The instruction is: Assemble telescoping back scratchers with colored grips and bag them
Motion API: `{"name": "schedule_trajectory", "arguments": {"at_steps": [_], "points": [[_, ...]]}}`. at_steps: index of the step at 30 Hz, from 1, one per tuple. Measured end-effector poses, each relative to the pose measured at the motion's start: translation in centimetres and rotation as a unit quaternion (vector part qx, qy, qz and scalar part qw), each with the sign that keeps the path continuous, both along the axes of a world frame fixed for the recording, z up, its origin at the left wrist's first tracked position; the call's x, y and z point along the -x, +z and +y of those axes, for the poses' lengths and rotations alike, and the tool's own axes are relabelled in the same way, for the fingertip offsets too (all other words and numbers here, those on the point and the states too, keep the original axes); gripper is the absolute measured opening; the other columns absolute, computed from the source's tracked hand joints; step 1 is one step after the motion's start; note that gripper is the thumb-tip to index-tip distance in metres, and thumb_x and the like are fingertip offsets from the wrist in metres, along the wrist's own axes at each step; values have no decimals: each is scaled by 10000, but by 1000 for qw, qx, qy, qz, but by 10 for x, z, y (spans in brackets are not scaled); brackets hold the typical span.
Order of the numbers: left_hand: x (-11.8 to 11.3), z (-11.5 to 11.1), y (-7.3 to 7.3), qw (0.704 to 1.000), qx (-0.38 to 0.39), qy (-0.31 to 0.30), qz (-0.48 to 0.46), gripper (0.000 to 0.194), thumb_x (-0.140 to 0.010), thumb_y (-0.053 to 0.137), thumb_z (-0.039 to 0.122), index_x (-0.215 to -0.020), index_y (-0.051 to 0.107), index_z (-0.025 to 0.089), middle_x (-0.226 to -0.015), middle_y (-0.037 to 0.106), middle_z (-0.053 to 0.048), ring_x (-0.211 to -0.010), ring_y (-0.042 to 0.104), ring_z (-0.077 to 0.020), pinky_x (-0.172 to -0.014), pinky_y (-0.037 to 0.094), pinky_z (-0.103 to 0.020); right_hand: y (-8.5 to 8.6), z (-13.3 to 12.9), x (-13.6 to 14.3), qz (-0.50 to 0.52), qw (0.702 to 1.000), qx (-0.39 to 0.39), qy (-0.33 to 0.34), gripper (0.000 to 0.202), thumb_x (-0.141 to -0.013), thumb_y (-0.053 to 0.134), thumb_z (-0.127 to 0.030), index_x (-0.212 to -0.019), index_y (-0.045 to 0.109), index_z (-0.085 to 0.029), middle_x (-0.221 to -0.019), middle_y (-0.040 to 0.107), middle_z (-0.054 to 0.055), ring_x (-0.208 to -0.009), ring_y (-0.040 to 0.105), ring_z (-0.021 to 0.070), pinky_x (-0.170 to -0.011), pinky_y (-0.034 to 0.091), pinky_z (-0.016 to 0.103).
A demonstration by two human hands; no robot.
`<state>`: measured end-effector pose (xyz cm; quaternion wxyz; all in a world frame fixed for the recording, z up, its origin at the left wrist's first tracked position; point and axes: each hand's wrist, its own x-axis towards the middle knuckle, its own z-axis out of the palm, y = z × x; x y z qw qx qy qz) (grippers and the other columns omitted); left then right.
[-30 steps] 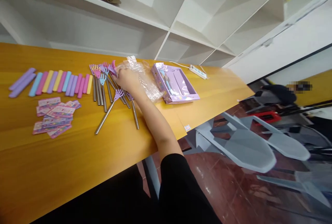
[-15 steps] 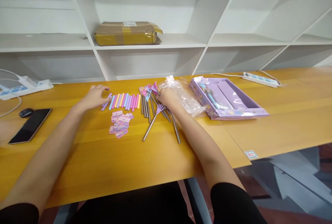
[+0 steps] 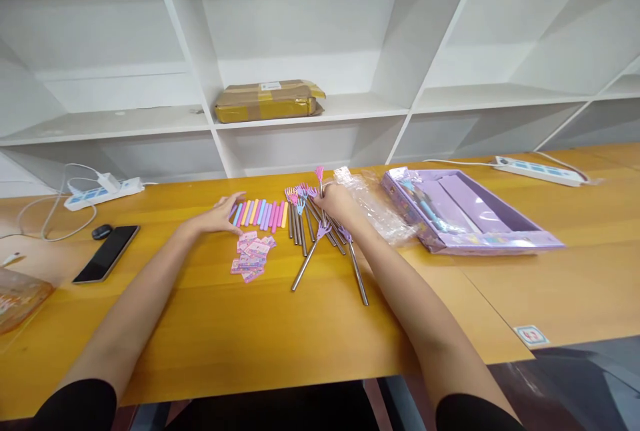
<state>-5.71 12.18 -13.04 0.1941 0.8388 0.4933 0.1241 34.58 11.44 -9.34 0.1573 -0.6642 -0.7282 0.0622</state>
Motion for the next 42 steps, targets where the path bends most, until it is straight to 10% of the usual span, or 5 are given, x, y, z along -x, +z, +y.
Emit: {"name": "schedule_trajectory", "arguments": {"at_steps": [27,34,38,42], "points": [[-1,1,-16,992,-18,71,-103,1132,-440,998,599,-1434,628,202,-1461,601,-201,-1485,352,-499,-1264,212,-640,28,-13,15,118,991,-41,47,361,-1023,555,-353,-712,617,-180,-720,685,70,-698,572,174,-665,340,280],[-9,-8,11,935,31,66,-347,1103,-465,1005,508,-1440,589,203,-1451,608,-183,-1403,517,-401,-1200,404,-560,51,-29,21,222,972,-53,63,388,-960,617,-365,-625,497,-211,-566,536,-6,-600,486,144,-625,321,279],[-28,-18,33,864,75,54,-495,743,-828,709,536,-1443,527,161,-1517,552,-224,-1096,677,-239,-986,575,-428,79,-33,20,331,939,-59,71,432,-969,605,-537,-694,501,-220,-562,512,-26,-517,440,118,-559,335,265],[-49,-35,55,845,142,44,-513,435,-847,685,345,-1202,662,95,-1303,686,-280,-661,524,-105,-659,558,-304,103,-33,26,442,890,-63,98,485,-909,642,-674,-766,508,-231,-585,495,-43,-455,363,87,-465,283,251]]}}
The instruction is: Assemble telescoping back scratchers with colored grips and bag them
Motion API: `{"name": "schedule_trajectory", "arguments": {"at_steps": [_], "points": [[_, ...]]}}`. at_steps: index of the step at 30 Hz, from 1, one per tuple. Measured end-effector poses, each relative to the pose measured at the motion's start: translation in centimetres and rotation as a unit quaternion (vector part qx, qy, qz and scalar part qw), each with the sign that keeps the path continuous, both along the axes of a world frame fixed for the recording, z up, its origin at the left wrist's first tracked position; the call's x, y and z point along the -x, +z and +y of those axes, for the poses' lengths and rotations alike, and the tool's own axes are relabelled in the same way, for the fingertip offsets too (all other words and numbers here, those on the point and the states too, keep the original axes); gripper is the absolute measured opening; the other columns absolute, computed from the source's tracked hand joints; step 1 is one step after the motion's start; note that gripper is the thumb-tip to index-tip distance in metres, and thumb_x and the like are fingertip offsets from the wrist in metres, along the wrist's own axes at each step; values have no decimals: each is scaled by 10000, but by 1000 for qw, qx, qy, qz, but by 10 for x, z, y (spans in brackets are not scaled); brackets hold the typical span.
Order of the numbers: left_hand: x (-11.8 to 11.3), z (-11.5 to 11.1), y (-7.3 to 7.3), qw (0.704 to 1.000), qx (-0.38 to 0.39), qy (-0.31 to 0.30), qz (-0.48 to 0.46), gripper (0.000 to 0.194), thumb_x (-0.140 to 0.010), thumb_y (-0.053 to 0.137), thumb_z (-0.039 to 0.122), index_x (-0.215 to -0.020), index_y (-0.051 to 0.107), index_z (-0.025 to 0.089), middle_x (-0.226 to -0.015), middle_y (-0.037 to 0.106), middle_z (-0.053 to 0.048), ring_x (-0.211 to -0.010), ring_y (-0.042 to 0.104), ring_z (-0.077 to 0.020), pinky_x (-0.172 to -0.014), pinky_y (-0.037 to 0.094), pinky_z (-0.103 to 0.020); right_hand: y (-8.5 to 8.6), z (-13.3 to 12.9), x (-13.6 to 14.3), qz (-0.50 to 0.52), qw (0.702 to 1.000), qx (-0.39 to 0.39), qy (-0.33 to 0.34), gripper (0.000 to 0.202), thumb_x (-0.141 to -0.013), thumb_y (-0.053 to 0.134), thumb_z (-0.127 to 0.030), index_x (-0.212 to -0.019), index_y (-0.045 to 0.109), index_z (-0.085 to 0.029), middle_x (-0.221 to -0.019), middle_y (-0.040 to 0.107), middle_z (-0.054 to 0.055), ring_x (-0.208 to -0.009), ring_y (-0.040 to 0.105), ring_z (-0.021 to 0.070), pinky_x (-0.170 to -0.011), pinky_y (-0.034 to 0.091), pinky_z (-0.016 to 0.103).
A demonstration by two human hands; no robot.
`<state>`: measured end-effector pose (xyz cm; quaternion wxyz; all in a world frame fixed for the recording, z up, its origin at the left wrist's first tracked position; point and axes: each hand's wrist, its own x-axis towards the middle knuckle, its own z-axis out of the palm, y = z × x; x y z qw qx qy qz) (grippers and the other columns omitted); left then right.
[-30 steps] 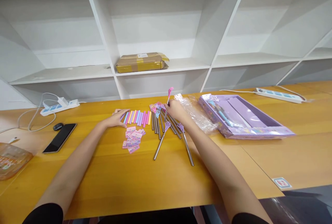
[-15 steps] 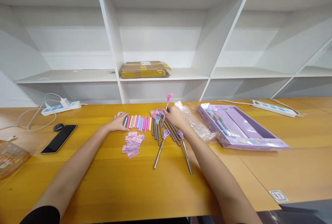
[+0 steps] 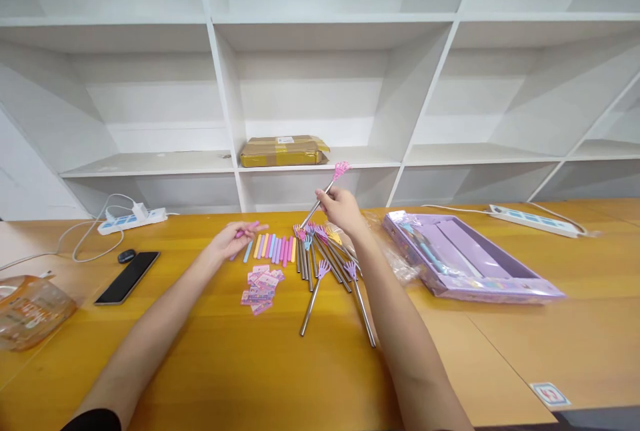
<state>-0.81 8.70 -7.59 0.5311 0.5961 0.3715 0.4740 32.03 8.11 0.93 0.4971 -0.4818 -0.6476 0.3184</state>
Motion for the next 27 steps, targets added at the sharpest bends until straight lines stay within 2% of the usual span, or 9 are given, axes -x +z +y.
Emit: {"name": "schedule_trajectory", "arguments": {"at_steps": [3,5,6,7,9,12,16,23,27], "points": [[-8,-22,22,999,14,-27,26,391,-916,707,383,-1179,720,95,-1182,743,-241,-530,369,-55,-476,413,-237,8,-1,6,70,997,-5,36,504,-843,703,-705,-807,543,-228,-598,481,-54,-437,332,76,-426,248,244],[-9,-40,41,998,-5,-22,63,456,-932,734,435,-1309,715,180,-1184,758,-156,-506,394,-58,-431,353,-223,11,-4,8,105,993,-11,53,502,-819,732,-697,-845,590,-216,-608,475,-58,-445,330,74,-425,256,241],[-8,-50,51,991,-50,0,124,476,-943,727,458,-1366,702,241,-1183,763,-111,-515,456,-74,-444,381,-230,12,-6,8,122,990,-15,63,497,-812,744,-685,-870,617,-209,-615,480,-58,-453,338,74,-431,268,241],[-7,-60,61,977,-106,34,183,457,-952,719,463,-1367,713,272,-1152,770,-86,-573,544,-105,-495,436,-242,13,-8,7,141,987,-19,78,488,-808,755,-668,-898,643,-201,-627,495,-54,-463,355,76,-439,284,241],[-5,-80,81,925,-230,109,281,386,-979,686,429,-1340,748,310,-1109,775,-63,-787,679,-178,-659,526,-281,16,-13,4,187,974,-20,129,459,-809,768,-623,-930,681,-189,-657,550,-34,-491,413,86,-459,320,242],[-3,-103,101,850,-329,158,380,324,-1022,637,400,-1310,778,355,-1059,781,-43,-879,698,-202,-748,522,-308,20,-22,-2,247,945,-4,217,426,-820,764,-596,-917,710,-184,-686,640,2,-518,494,106,-485,372,249],[-5,-124,109,834,-367,161,380,297,-1060,598,398,-1272,802,365,-1026,794,-36,-803,687,-178,-695,498,-301,23,-33,1,260,931,11,257,435,-845,764,-614,-930,748,-187,-733,723,36,-530,558,125,-532,453,269],[-14,-136,110,850,-395,168,306,281,-1050,628,369,-1263,806,329,-1105,811,-63,-911,731,-202,-747,555,-327,20,-48,15,258,919,-12,297,428,-844,794,-598,-929,792,-178,-791,775,71,-559,617,149,-577,530,303],[-13,-137,110,855,-393,151,302,269,-1042,645,343,-1255,809,331,-1056,806,-61,-868,727,-190,-741,555,-327,19,-50,18,259,921,-21,292,454,-852,793,-624,-898,810,-172,-791,780,87,-543,616,152,-557,533,314]]}}
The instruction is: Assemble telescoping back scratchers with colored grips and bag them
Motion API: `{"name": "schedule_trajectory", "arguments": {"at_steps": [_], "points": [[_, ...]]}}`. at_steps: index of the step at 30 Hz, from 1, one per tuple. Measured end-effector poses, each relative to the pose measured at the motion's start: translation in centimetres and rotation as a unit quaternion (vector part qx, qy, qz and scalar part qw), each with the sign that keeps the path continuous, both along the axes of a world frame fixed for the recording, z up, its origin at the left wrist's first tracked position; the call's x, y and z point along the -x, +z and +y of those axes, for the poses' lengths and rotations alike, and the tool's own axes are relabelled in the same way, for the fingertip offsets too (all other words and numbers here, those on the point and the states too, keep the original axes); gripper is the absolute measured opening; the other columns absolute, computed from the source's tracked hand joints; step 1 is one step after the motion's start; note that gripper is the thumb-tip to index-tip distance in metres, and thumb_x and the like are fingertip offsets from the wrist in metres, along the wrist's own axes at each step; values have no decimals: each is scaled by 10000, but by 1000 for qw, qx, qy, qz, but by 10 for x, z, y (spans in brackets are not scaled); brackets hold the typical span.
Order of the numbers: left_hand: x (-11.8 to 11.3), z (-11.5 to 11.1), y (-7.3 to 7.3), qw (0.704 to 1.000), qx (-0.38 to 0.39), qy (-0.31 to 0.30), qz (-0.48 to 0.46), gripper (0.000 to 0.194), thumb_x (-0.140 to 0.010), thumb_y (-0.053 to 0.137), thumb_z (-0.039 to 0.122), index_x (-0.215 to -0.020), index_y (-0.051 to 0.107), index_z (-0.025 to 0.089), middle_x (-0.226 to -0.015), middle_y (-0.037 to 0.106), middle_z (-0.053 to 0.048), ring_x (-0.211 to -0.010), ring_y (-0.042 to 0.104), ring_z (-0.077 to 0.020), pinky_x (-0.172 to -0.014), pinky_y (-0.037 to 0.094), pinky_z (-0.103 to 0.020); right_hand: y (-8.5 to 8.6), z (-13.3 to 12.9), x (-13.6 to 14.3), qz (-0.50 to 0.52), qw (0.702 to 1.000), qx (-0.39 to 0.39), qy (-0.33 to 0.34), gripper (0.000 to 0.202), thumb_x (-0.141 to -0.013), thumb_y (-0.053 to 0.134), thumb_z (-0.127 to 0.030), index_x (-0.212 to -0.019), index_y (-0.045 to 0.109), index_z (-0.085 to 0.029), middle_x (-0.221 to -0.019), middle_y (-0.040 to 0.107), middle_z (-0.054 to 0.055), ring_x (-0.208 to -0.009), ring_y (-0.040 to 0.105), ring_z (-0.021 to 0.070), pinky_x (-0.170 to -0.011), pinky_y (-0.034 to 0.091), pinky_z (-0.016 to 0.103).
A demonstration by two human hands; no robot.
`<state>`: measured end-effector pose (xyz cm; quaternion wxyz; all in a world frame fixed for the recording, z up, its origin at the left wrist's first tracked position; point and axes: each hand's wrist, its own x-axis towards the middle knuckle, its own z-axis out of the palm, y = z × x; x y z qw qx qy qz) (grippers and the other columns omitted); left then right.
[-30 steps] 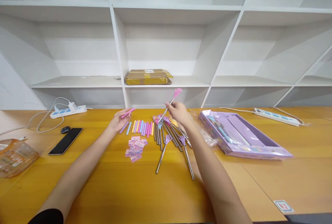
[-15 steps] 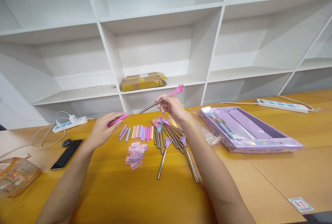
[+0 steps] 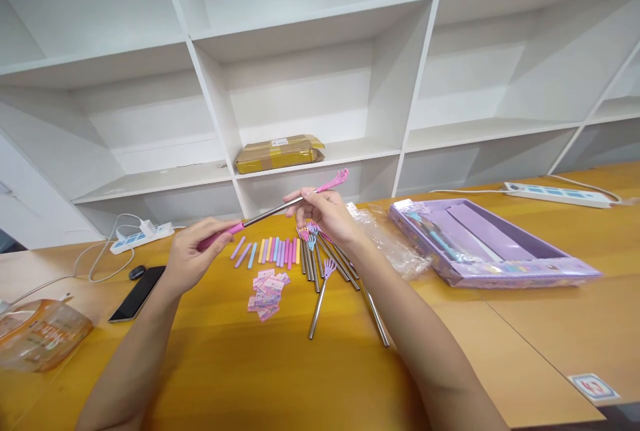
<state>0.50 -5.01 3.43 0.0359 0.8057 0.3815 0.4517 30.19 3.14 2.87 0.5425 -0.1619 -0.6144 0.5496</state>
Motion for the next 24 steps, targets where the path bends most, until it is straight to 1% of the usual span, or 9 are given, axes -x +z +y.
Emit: {"name": "schedule_trajectory", "arguments": {"at_steps": [3,6,12,15,17,19,22,24], "points": [[1,0,0,1000,-8,-15,9,266,-1037,657,313,-1254,811,333,-1013,798,-55,-836,712,-176,-710,532,-312,-1,0,1,7,1000,-9,-5,449,-863,801,-611,-883,822,-162,-761,772,84,-521,608,138,-552,521,300],[2,2,0,1000,-24,-11,12,247,-1026,678,305,-1226,821,328,-985,797,-53,-806,701,-167,-685,519,-306,-2,-1,3,8,1000,-12,-6,450,-865,807,-610,-886,829,-161,-755,775,81,-503,605,135,-534,518,299],[2,4,-2,996,-91,13,10,225,-1008,701,258,-1183,836,297,-964,801,-44,-739,689,-130,-626,514,-262,-6,-5,7,-9,1000,-11,7,450,-901,780,-609,-994,842,-173,-875,810,100,-514,606,132,-489,505,300],[2,5,-3,994,-107,13,13,226,-996,712,224,-1174,840,281,-938,795,-42,-737,688,-122,-626,519,-245,-9,-6,9,-4,1000,-13,13,441,-924,764,-600,-998,847,-174,-896,815,103,-516,610,121,-499,497,288],[3,5,-4,993,-115,6,18,234,-985,723,200,-1176,839,270,-919,789,-38,-740,687,-115,-626,517,-232,-10,-6,10,-5,1000,-8,12,461,-920,764,-613,-1010,849,-169,-889,817,101,-506,604,115,-496,489,282],[3,6,-5,990,-138,3,11,246,-967,742,171,-1175,840,259,-913,787,-34,-735,686,-104,-620,511,-216,-10,-6,12,-2,1000,-3,6,491,-907,769,-632,-1011,849,-159,-867,816,99,-494,592,110,-481,474,275],[4,6,-7,983,-183,8,0,290,-939,767,134,-1192,838,258,-922,789,-30,-725,685,-90,-612,504,-199,-8,-9,13,15,1000,-3,-8,495,-897,782,-634,-951,848,-146,-803,801,89,-479,584,100,-483,463,261],[4,5,-9,981,-193,2,6,329,-932,774,127,-1220,832,275,-926,790,-26,-701,675,-83,-594,496,-195,-5,-14,14,17,1000,-7,-13,488,-892,790,-629,-907,846,-145,-769,790,80,-470,583,96,-499,476,262]]}}
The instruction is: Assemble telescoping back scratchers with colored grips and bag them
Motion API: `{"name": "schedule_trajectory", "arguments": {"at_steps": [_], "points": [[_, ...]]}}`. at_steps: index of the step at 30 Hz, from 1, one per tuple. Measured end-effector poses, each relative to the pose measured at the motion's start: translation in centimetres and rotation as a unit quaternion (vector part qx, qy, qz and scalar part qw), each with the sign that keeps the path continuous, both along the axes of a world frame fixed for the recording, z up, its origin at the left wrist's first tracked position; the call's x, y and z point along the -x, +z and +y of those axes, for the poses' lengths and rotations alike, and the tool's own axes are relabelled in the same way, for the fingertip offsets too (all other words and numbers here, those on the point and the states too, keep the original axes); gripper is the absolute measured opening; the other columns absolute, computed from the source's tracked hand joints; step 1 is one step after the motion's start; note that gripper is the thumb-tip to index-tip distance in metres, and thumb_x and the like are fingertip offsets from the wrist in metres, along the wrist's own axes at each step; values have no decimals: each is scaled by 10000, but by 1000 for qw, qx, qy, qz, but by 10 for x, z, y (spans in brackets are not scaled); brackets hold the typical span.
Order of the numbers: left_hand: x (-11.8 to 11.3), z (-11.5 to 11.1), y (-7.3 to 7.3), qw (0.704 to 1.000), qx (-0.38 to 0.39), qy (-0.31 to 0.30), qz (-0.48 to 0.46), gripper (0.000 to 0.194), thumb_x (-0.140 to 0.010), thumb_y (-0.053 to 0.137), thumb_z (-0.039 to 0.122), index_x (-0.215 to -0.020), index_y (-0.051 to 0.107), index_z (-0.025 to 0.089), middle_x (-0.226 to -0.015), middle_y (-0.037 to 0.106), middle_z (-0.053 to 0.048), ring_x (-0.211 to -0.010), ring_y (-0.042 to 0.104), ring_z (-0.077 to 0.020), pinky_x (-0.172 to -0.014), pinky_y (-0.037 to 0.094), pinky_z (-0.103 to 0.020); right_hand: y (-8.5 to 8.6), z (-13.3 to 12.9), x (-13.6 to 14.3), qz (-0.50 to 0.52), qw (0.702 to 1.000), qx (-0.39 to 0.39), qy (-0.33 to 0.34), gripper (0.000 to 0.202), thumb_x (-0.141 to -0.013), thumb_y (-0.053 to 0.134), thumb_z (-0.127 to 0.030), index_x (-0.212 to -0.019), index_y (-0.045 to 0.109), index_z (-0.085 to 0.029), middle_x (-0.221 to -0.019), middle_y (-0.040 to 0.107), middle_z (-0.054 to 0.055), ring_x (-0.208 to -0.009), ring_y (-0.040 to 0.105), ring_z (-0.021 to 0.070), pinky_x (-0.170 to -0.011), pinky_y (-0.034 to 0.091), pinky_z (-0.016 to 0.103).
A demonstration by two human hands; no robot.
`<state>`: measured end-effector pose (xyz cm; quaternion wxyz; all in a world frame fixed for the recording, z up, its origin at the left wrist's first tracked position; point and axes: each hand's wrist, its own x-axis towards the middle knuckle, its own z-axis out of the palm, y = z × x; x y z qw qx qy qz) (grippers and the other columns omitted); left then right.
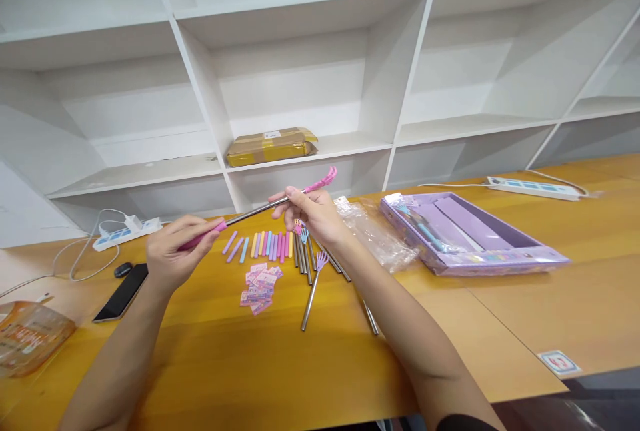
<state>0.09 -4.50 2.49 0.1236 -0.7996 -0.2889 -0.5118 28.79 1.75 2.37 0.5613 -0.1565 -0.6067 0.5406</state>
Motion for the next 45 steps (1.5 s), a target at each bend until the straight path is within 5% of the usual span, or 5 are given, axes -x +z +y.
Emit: {"name": "schedule_trajectory", "arguments": {"at_steps": [10,17,26,33,45], "points": [[-10,1,-6,996,64,-11,-53,234,-967,754,199,-1162,853,282,-916,831,-21,-767,752,-123,-694,582,-230,15,-9,-20,-74,993,-57,-69,442,-974,729,-598,-920,802,-166,-759,728,42,-557,623,108,-573,536,279],[7,13,-2,972,205,30,-109,195,-977,751,380,-1080,874,270,-890,841,-14,-806,785,-153,-764,632,-254,11,13,-30,-52,972,-127,-192,667,-913,832,-469,-1478,521,-300,-1100,678,50,-680,656,128,-612,594,302],[26,9,13,993,98,63,34,160,-967,779,361,-1087,843,278,-974,843,0,-811,766,-140,-758,584,-249,11,20,-60,-384,756,-398,-350,346,-1126,485,-452,-1333,676,-252,-1073,690,104,-956,692,242,-874,580,385],[31,10,16,953,-74,221,193,214,-1061,635,314,-1195,786,244,-971,777,-51,-828,685,-185,-765,513,-322,3,28,-61,-467,705,-393,-360,425,-1145,391,-535,-1177,705,-251,-1007,791,67,-814,719,223,-685,481,321],[33,21,9,942,-39,275,189,300,-1090,467,187,-1237,727,212,-1030,714,-107,-898,570,-246,-800,479,-383,-1,29,-45,-376,767,-413,-315,294,-1150,446,-393,-1126,686,-223,-999,702,71,-708,637,156,-759,525,315]]}}
